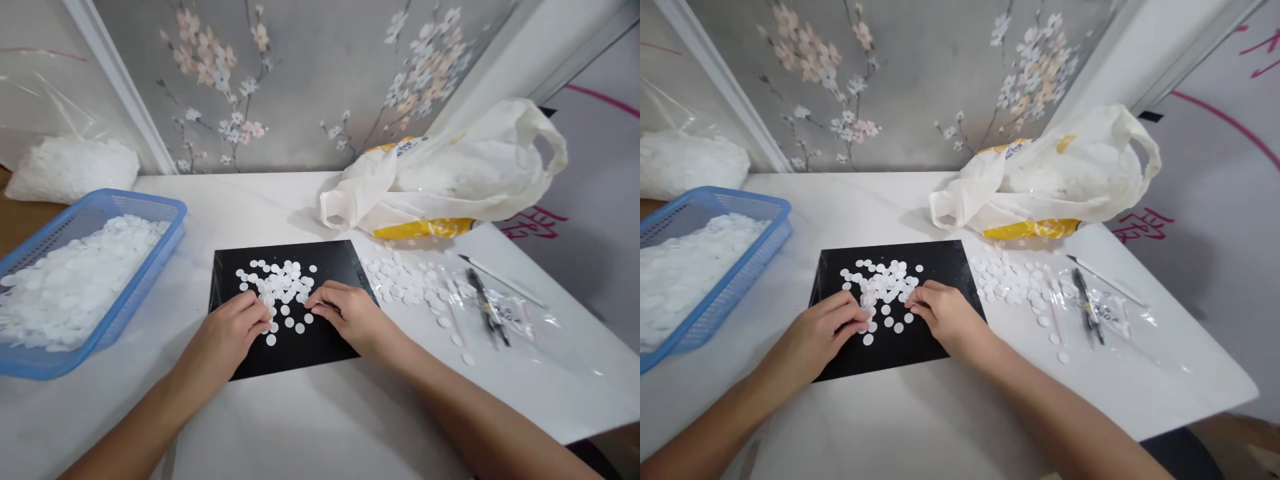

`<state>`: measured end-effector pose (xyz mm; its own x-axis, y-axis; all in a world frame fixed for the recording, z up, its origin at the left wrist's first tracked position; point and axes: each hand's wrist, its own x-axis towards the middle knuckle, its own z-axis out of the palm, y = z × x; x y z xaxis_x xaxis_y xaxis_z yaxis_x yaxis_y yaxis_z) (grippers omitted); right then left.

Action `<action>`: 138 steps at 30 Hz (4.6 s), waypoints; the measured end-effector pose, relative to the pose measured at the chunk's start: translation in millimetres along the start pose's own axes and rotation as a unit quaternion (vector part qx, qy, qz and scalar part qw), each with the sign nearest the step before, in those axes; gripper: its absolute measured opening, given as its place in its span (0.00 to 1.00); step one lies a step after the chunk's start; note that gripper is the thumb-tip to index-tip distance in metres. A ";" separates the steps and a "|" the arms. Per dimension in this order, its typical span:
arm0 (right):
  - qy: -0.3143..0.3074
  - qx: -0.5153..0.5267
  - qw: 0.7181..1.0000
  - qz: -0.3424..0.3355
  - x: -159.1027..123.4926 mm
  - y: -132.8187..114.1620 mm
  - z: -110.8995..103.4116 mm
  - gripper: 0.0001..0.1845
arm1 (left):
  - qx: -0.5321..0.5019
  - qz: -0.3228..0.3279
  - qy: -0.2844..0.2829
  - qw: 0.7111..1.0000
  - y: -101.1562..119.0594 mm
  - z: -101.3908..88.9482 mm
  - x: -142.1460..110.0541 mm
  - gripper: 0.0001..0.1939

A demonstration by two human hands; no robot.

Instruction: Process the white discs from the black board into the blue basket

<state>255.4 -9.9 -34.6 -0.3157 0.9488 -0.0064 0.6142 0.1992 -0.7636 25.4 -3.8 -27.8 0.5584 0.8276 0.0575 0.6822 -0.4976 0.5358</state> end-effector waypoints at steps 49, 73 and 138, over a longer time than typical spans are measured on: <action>-0.001 -0.011 1.000 0.008 3.3 -5.7 0.5 0.10 | -0.378 -0.238 -0.015 0.895 -10.4 -28.4 6.0 0.09; -0.049 0.073 0.989 0.123 -0.3 -6.1 -18.9 0.05 | -0.304 -0.213 -0.037 0.928 -7.8 -35.0 6.5 0.10; 0.024 -0.110 0.986 -0.123 -30.8 -30.0 6.5 0.22 | -0.589 -0.314 -0.066 0.742 40.3 -6.5 -3.2 0.11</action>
<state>242.0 -46.7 -15.7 -0.4438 0.8744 0.1963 0.6665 0.4684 -0.5800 48.1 -24.8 -0.9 0.4003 0.7280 -0.5567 -0.0148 0.6125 0.7903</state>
